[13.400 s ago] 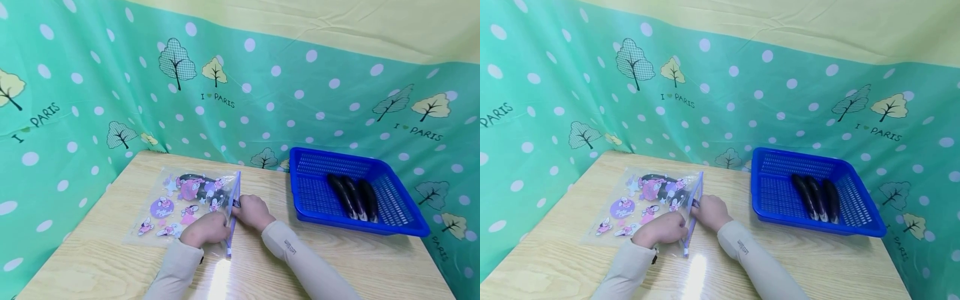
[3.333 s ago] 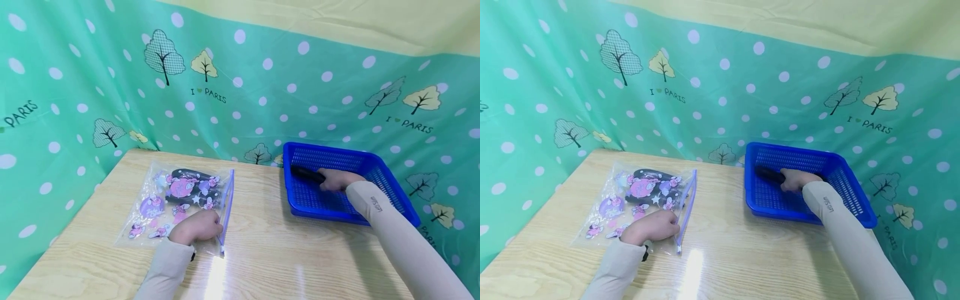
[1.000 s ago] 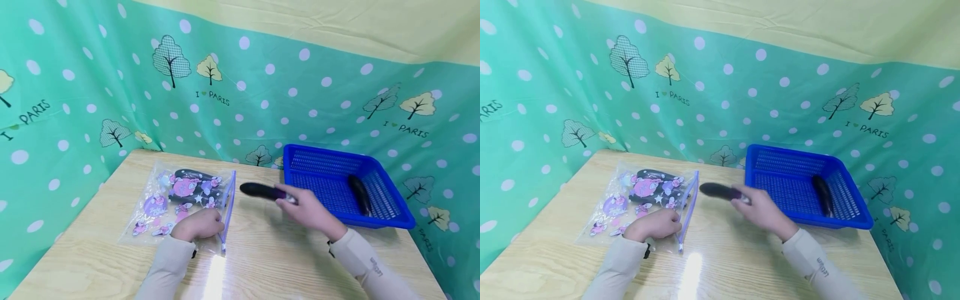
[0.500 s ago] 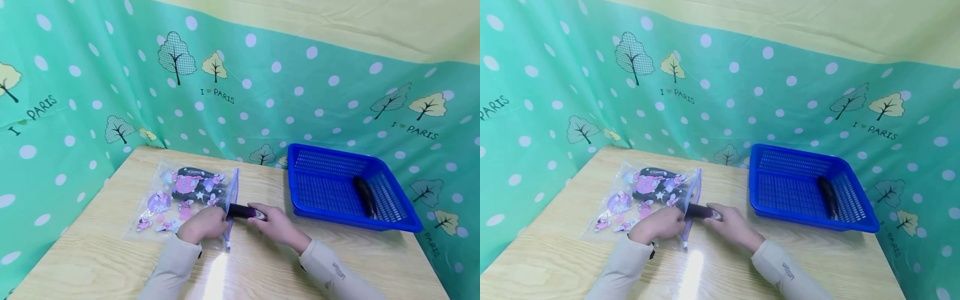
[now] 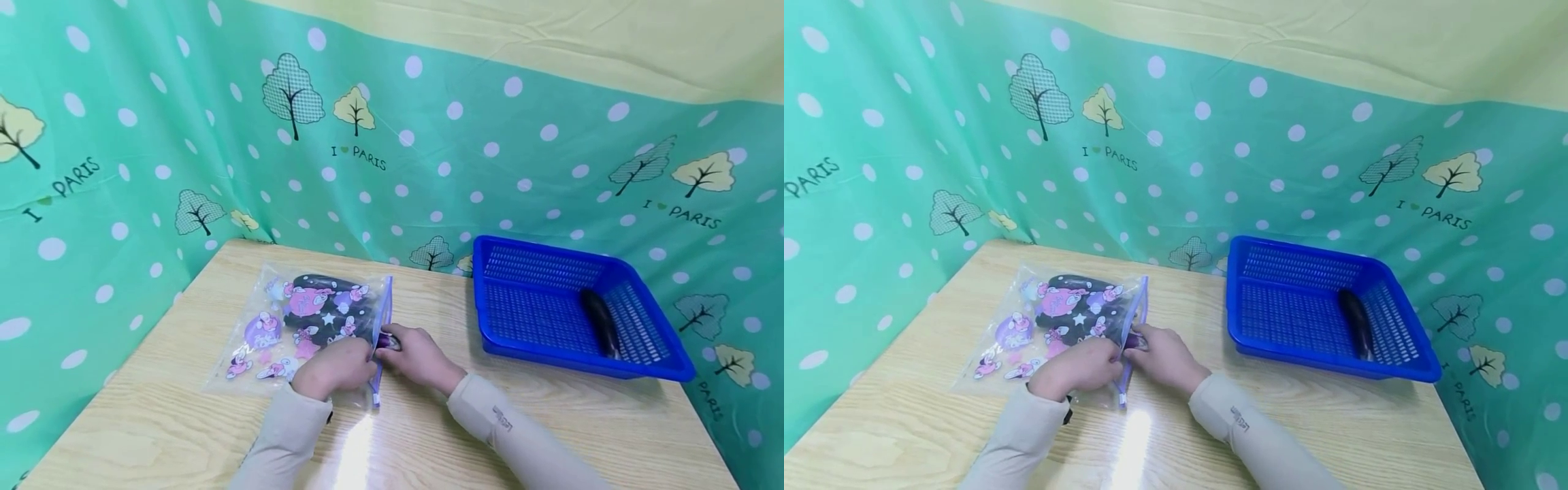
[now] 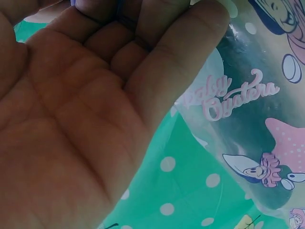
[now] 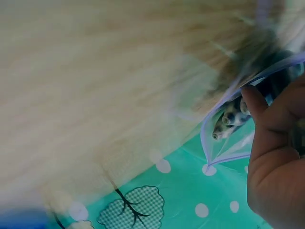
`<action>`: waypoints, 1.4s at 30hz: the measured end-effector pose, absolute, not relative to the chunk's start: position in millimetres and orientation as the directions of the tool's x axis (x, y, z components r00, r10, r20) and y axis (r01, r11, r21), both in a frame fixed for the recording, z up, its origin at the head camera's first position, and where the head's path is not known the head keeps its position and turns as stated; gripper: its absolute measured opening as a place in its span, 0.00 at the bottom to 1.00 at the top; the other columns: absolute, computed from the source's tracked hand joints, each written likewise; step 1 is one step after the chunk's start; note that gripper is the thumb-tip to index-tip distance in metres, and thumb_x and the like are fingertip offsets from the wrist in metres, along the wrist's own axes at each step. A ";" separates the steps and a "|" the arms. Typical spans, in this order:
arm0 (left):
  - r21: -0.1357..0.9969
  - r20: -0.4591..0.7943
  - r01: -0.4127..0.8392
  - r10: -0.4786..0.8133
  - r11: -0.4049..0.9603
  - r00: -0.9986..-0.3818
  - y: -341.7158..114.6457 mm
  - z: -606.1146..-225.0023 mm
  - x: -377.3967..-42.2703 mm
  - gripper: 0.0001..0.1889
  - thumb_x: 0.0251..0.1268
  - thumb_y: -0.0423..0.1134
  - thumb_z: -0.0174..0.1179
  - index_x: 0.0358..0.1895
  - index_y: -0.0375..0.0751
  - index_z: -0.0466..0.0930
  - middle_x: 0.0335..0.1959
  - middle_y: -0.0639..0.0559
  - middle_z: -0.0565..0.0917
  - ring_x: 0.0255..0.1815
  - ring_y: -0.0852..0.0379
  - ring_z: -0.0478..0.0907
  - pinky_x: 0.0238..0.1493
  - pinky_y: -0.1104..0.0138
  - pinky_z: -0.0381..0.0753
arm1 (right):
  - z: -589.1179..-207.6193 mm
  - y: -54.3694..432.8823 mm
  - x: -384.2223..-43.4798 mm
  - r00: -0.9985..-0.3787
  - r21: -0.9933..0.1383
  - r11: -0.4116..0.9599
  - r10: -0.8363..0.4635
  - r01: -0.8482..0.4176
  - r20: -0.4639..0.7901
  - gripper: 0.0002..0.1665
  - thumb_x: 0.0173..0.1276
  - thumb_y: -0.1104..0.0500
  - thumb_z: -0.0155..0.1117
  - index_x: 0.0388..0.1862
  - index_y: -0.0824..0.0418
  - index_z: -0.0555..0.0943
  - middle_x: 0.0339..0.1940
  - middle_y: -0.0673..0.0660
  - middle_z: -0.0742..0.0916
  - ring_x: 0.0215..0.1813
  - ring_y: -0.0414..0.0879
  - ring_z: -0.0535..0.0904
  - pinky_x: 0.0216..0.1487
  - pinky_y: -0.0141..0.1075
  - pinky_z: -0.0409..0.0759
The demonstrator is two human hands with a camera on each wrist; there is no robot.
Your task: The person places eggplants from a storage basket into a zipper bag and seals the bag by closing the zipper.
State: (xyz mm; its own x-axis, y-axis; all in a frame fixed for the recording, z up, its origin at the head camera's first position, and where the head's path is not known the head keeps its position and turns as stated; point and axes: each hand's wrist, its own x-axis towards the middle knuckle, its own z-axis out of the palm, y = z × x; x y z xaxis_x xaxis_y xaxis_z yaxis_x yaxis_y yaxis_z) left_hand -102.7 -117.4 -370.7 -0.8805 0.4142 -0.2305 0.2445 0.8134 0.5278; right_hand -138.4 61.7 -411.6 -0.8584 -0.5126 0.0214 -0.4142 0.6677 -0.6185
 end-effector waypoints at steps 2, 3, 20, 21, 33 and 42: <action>0.535 -0.225 0.251 0.422 0.807 -0.878 -117.4 -370.9 -103.0 0.09 0.64 0.34 0.57 0.24 0.41 0.77 0.24 0.50 0.77 0.26 0.52 0.72 0.37 0.54 0.77 | -415.1 57.1 -143.1 -0.859 -0.567 0.693 -0.509 -0.446 0.054 0.18 0.70 0.51 0.69 0.54 0.59 0.83 0.34 0.50 0.87 0.32 0.40 0.78 0.38 0.37 0.78; 0.537 -0.224 0.253 0.425 0.805 -0.877 -117.3 -370.9 -103.1 0.09 0.64 0.34 0.57 0.25 0.41 0.77 0.25 0.50 0.77 0.26 0.52 0.72 0.37 0.54 0.77 | -416.6 55.2 -145.4 -0.862 -0.539 0.708 -0.502 -0.456 0.070 0.15 0.70 0.52 0.69 0.49 0.58 0.84 0.30 0.48 0.85 0.29 0.41 0.77 0.35 0.37 0.77; 0.546 -0.204 0.257 0.424 0.797 -0.882 -117.7 -368.9 -104.9 0.09 0.68 0.37 0.56 0.44 0.35 0.80 0.34 0.48 0.80 0.33 0.52 0.75 0.45 0.53 0.78 | -422.2 26.5 -170.8 -0.905 -0.302 0.860 -0.425 -0.411 0.020 0.19 0.63 0.49 0.73 0.42 0.63 0.83 0.27 0.56 0.84 0.30 0.49 0.82 0.31 0.44 0.82; 0.546 -0.209 0.254 0.423 0.798 -0.882 -117.4 -369.2 -105.0 0.08 0.68 0.37 0.56 0.42 0.36 0.80 0.32 0.48 0.79 0.32 0.52 0.74 0.43 0.53 0.77 | -422.0 27.2 -170.4 -0.901 -0.311 0.854 -0.434 -0.416 0.013 0.20 0.63 0.49 0.72 0.44 0.63 0.83 0.28 0.56 0.85 0.31 0.49 0.82 0.33 0.44 0.82; 0.502 -0.247 0.242 0.405 0.831 -0.880 -116.2 -372.5 -107.7 0.08 0.70 0.38 0.56 0.31 0.43 0.78 0.28 0.51 0.76 0.27 0.53 0.73 0.37 0.56 0.76 | -421.5 34.6 -171.1 -0.872 -0.395 0.801 -0.489 -0.450 0.001 0.12 0.66 0.52 0.70 0.40 0.59 0.85 0.30 0.53 0.85 0.33 0.47 0.81 0.39 0.42 0.81; 0.510 -0.238 0.208 0.369 0.835 -0.898 -114.5 -371.2 -107.3 0.09 0.69 0.40 0.56 0.29 0.44 0.76 0.26 0.51 0.76 0.24 0.54 0.71 0.29 0.58 0.72 | -419.5 40.6 -170.1 -0.883 -0.398 0.810 -0.470 -0.430 -0.003 0.10 0.67 0.52 0.70 0.30 0.56 0.82 0.23 0.49 0.83 0.27 0.43 0.76 0.32 0.38 0.78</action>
State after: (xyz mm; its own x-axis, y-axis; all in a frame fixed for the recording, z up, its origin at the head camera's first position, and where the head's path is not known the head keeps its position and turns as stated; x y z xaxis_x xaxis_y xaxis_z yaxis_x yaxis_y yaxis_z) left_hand -107.3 -114.5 -371.2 -0.8983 0.3692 -0.2383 0.2079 0.8349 0.5097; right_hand -170.1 40.6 -419.5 -0.8827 -0.4699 -0.0025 -0.4302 0.8103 -0.3981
